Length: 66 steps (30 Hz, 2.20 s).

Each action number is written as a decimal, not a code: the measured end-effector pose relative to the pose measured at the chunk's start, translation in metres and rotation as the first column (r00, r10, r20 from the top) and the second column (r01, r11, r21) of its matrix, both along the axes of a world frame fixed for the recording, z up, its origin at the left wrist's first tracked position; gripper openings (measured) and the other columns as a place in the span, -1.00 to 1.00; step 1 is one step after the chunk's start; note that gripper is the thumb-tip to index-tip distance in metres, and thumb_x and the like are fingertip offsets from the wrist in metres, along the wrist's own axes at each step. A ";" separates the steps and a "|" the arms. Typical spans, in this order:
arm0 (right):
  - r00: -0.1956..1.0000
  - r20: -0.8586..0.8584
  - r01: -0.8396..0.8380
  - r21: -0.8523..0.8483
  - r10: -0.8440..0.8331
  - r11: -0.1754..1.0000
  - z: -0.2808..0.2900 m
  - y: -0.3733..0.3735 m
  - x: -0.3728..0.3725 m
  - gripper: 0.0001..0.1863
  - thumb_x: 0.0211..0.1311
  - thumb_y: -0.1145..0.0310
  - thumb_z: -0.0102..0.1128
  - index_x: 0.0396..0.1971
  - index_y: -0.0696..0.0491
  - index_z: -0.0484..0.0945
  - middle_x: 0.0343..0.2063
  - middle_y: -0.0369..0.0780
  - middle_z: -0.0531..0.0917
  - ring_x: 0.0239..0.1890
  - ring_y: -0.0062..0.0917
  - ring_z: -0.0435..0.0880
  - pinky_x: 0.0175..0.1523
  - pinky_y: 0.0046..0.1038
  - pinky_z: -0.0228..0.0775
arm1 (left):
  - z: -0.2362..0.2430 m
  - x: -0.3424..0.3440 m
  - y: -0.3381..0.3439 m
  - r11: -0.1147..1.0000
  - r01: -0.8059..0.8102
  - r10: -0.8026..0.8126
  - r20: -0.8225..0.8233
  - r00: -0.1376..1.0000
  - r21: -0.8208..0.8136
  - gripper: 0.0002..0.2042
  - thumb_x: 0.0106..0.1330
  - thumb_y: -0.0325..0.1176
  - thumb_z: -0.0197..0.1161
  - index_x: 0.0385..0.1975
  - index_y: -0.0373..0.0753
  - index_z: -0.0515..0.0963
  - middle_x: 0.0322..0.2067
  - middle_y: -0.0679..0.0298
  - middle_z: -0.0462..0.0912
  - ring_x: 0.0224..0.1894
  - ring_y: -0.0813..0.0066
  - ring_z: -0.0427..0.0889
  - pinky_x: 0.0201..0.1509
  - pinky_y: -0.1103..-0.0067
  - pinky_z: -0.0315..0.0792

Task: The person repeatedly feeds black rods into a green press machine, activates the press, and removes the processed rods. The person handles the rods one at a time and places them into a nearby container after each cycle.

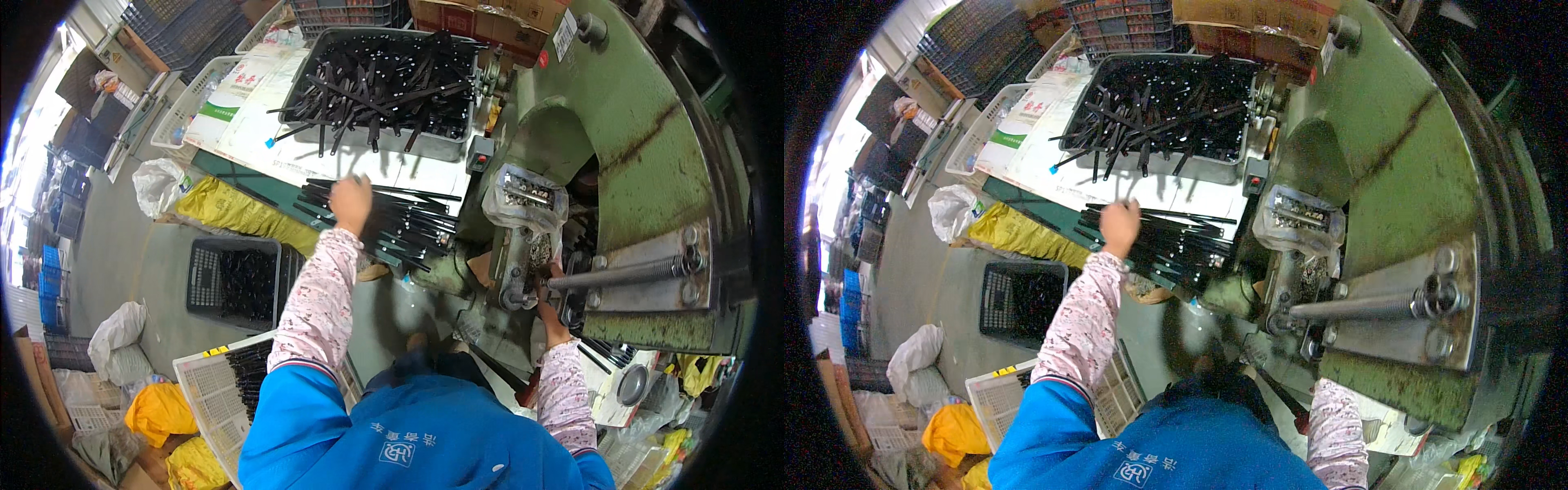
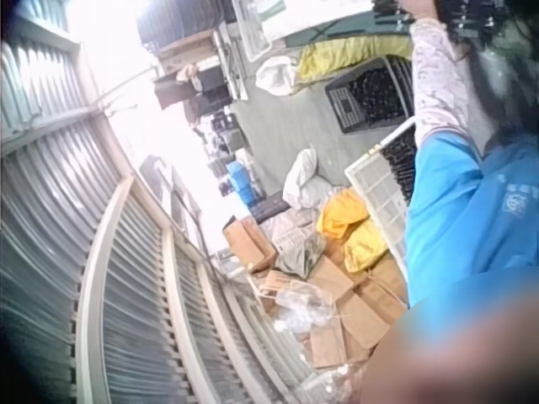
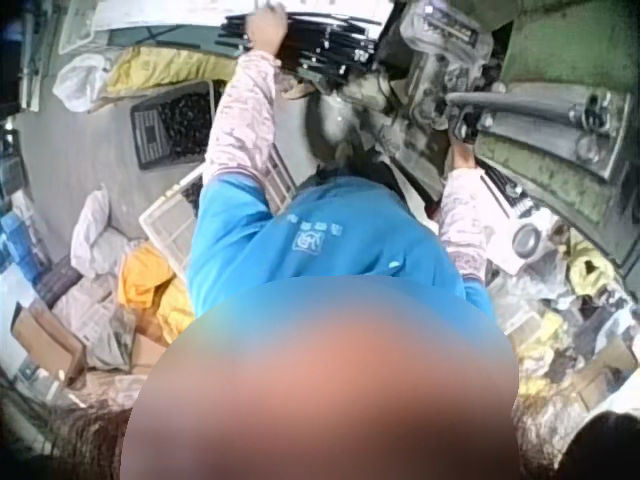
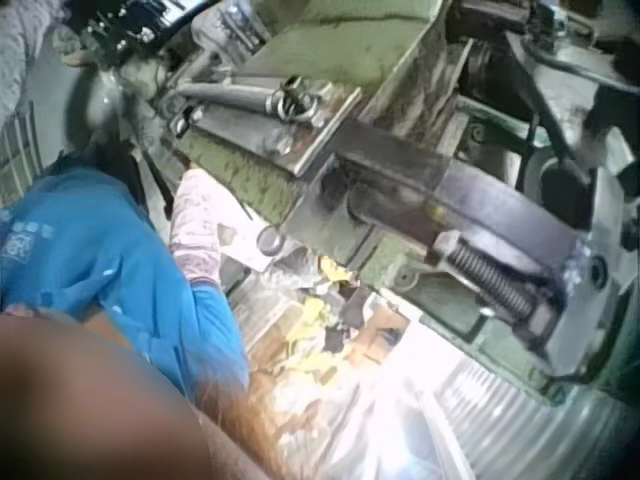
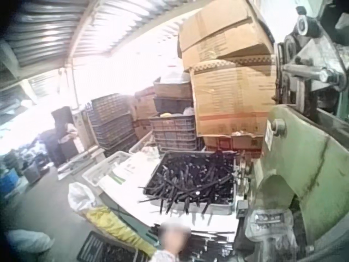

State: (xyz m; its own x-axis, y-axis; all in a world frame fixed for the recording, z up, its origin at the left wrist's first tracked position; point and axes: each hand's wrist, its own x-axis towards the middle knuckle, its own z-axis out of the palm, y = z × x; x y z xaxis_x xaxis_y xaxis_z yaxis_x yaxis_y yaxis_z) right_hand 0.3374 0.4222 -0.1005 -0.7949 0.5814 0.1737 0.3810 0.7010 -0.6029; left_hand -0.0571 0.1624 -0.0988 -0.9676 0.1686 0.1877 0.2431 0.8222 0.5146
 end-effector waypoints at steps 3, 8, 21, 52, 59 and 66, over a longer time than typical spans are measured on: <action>0.999 -0.029 -0.046 -0.068 0.044 0.997 0.020 -0.005 -0.001 -0.73 0.19 0.50 0.08 -0.09 0.18 0.46 -0.16 -0.03 0.56 -0.09 -0.20 0.55 0.05 -0.43 0.33 | 0.053 -0.052 -0.002 0.967 0.191 -0.090 -0.475 0.875 0.167 -0.81 0.20 -0.44 0.16 -0.20 -0.29 0.48 -0.28 0.04 0.59 -0.18 0.03 0.54 -0.15 0.28 0.40; 0.990 0.022 0.138 0.033 -0.139 0.990 -0.065 0.036 0.016 -0.69 0.12 0.51 0.08 -0.10 0.15 0.54 -0.14 0.00 0.58 -0.02 -0.12 0.53 0.08 -0.22 0.33 | 0.042 -0.132 -0.007 0.922 0.051 -0.218 -0.404 0.888 -0.384 -0.55 0.19 -0.49 0.10 0.13 -0.09 0.42 -0.09 0.21 0.60 0.08 0.18 0.43 0.27 0.05 0.13; 0.989 0.140 0.057 -0.131 -0.038 0.990 -0.059 -0.004 0.033 -0.52 0.31 0.16 -0.11 0.17 0.07 0.24 0.09 -0.09 0.43 0.15 -0.28 0.41 0.21 -0.25 0.24 | 0.167 -0.023 -0.101 0.880 0.472 -0.310 -0.685 0.660 0.055 -0.73 0.20 -0.60 0.16 -0.09 -0.30 0.54 -0.15 0.11 0.47 -0.08 0.20 0.45 0.02 0.41 0.37; 0.901 -0.353 -0.036 -0.639 -0.252 0.769 0.057 -0.059 0.027 -0.82 0.16 0.48 0.29 -0.26 0.19 0.56 -0.44 -0.31 0.62 -0.43 -0.70 0.54 -0.30 -0.62 0.38 | 0.114 0.234 0.074 0.221 -0.159 -0.836 0.271 0.477 0.962 -0.80 0.43 -0.39 0.01 -0.19 -0.42 0.26 -0.46 0.13 0.54 -0.57 0.41 0.59 -0.48 0.45 0.63; 0.873 -0.451 -0.153 -0.617 -0.188 0.772 0.098 -0.084 -0.006 -0.84 0.11 0.49 0.32 -0.31 0.20 0.59 -0.43 -0.29 0.66 -0.40 -0.67 0.58 -0.33 -0.60 0.41 | 0.106 0.236 0.065 0.327 -0.126 -0.791 0.344 0.506 0.936 -0.84 0.43 -0.38 0.03 -0.22 -0.38 0.34 -0.46 0.15 0.58 -0.56 0.42 0.60 -0.50 0.54 0.56; 0.914 -0.214 -0.029 -0.883 -0.345 0.469 0.112 -0.098 -0.024 -0.86 0.13 0.43 0.34 -0.41 0.16 0.57 -0.57 -0.28 0.60 -0.59 -0.61 0.53 -0.56 -0.59 0.31 | 0.122 0.251 0.051 0.421 -0.052 -0.740 0.376 0.558 0.906 -0.82 0.41 -0.37 0.06 -0.18 -0.36 0.31 -0.42 0.13 0.55 -0.47 0.38 0.63 -0.41 0.53 0.59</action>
State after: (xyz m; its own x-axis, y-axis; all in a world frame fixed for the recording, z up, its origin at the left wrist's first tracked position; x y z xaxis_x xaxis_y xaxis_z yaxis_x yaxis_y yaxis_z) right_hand 0.3133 0.3237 0.0117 -0.6731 0.6883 -0.2707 0.0837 -0.2928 -0.9525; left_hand 0.1936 0.2134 0.0228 -0.7045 0.6880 -0.1741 -0.3330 -0.1038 0.9372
